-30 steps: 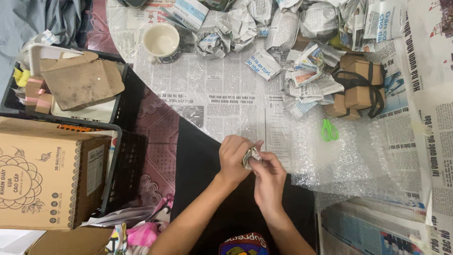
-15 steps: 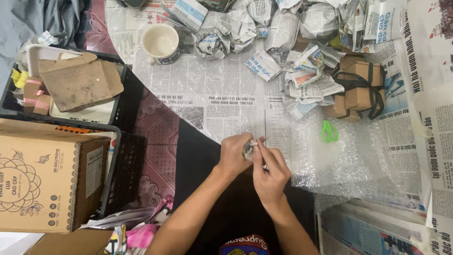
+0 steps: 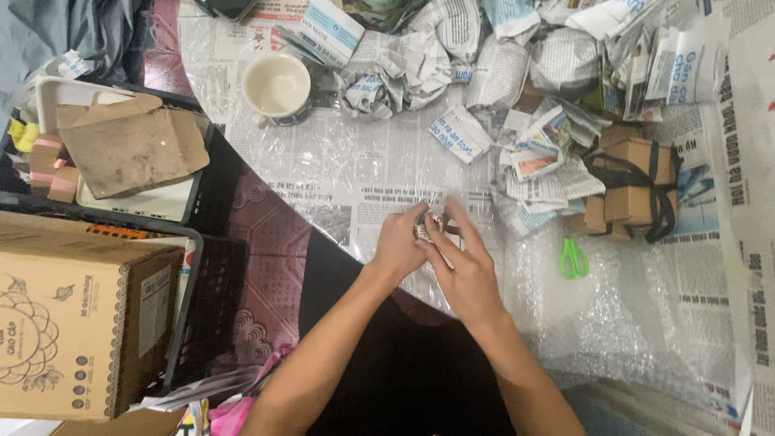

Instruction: The person sits at a table and wraps small items, including a white mug, with pieces of newspaper. They fold the paper around each item and place the wrapped bundles on the table.

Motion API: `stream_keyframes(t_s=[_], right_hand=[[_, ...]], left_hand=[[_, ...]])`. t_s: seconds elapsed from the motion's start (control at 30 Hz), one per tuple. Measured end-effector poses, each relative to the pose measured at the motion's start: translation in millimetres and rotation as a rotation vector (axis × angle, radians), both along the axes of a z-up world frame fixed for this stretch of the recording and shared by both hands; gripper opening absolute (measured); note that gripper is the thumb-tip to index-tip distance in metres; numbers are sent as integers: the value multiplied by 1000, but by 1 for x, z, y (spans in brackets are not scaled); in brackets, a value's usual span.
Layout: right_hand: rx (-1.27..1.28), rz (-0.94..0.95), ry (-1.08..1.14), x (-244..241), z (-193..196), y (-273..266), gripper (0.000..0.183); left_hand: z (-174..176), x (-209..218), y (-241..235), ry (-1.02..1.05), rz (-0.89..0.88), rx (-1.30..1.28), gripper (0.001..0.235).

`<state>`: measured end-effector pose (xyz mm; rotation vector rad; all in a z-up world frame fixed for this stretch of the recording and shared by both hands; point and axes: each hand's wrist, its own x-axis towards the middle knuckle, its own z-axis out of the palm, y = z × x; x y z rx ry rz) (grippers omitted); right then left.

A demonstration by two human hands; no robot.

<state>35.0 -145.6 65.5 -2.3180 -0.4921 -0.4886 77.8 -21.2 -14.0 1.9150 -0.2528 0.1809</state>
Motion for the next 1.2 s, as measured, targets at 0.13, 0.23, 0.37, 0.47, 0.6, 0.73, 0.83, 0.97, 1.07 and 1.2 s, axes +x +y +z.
stream_keyframes(t_s=[0.13, 0.23, 0.37, 0.47, 0.6, 0.73, 0.83, 0.97, 1.07, 1.2], right_hand=[[-131, 9, 40, 35, -1, -11, 37], [-123, -5, 122, 76, 2, -24, 29], [103, -112, 351, 139, 17, -41, 25], [-67, -36, 98, 179, 31, -43, 21], [73, -11, 177, 226, 40, -31, 24], [103, 38, 148, 282, 27, -26, 23], [51, 36, 119, 310, 7, -23, 23], [-39, -28, 240, 327, -15, -12, 25], [-13, -50, 223, 323, -24, -10, 27], [-61, -61, 200, 309, -26, -14, 38]], left_hand=[[16, 28, -1, 233, -64, -135, 45], [31, 58, -5, 271, -88, -92, 60], [42, 95, -1, -52, -94, -13, 63], [46, 121, -1, -133, -16, -33, 58], [51, 161, -11, -16, 85, -57, 56], [49, 210, -6, -171, 280, 53, 51], [46, 243, 7, -46, 234, 36, 52], [43, 239, 31, -20, 175, 108, 55], [40, 210, 62, -99, 253, 187, 46], [40, 170, 109, -64, 259, 230, 39]])
